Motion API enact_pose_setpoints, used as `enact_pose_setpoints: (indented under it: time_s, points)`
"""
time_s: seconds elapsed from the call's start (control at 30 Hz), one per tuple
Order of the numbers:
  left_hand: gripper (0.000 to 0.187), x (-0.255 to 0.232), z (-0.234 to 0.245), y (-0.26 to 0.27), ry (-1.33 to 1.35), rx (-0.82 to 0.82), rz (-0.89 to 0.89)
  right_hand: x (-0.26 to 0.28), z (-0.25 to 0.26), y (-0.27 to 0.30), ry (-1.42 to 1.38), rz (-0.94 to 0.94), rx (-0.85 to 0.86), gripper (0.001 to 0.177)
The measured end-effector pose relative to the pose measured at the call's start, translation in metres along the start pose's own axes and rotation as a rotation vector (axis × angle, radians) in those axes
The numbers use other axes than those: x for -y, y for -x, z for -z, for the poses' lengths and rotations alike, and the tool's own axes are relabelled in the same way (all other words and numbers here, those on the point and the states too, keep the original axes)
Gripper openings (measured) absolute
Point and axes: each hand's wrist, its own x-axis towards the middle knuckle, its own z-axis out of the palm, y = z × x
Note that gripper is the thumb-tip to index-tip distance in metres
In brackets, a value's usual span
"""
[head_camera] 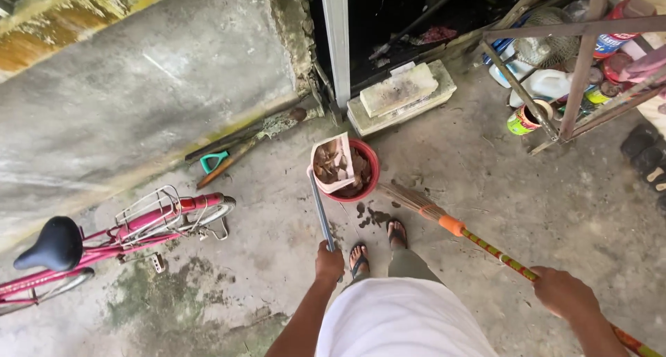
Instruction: Sweeping dry leaves from a concrete floor into a dustpan and emptying them into a bucket
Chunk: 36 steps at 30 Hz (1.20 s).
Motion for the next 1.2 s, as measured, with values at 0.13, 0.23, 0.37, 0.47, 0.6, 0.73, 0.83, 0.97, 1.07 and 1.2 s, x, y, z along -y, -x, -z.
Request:
enact_pose_setpoints:
  time_s: [0.13,0.23,0.37,0.47,0.6,0.73,0.83,0.97,1.07,1.2]
  points:
    - [0.07,0.004,-0.009,0.0,-0.195,-0.004,-0.068,0.001,0.033,-0.036,0.028,0.02,-0.01,0.058]
    - [0.071,0.004,-0.022,0.003,-0.261,-0.019,-0.103,0.006,0.061,-0.057,0.06,0.03,0.051,0.047]
    - [0.069,0.016,-0.042,0.01,-0.417,-0.041,-0.132,0.004,0.087,-0.081,0.125,0.068,-0.009,0.053]
    - [0.067,0.018,-0.053,0.014,-0.503,-0.048,-0.13,0.003,0.103,-0.106,0.156,0.093,-0.024,0.055]
    - [0.069,0.04,-0.069,0.003,-0.618,-0.066,-0.172,0.001,0.12,-0.139,0.23,0.116,-0.011,0.06]
    - [0.067,0.054,-0.077,-0.003,-0.631,-0.097,-0.19,0.002,0.144,-0.139,0.246,0.144,-0.041,0.057]
    - [0.067,0.069,-0.081,-0.008,-0.666,-0.12,-0.206,-0.001,0.156,-0.143,0.234,0.132,-0.019,0.056]
    - [0.067,0.087,-0.083,-0.01,-0.705,-0.153,-0.27,-0.008,0.159,-0.161,0.236,0.142,-0.033,0.053]
    - [0.067,0.094,-0.083,-0.01,-0.722,-0.158,-0.289,-0.008,0.165,-0.167,0.228,0.152,-0.045,0.055]
    - [0.066,0.121,-0.094,-0.018,-0.777,-0.247,-0.373,0.001,0.182,-0.157,0.248,0.118,0.022,0.051]
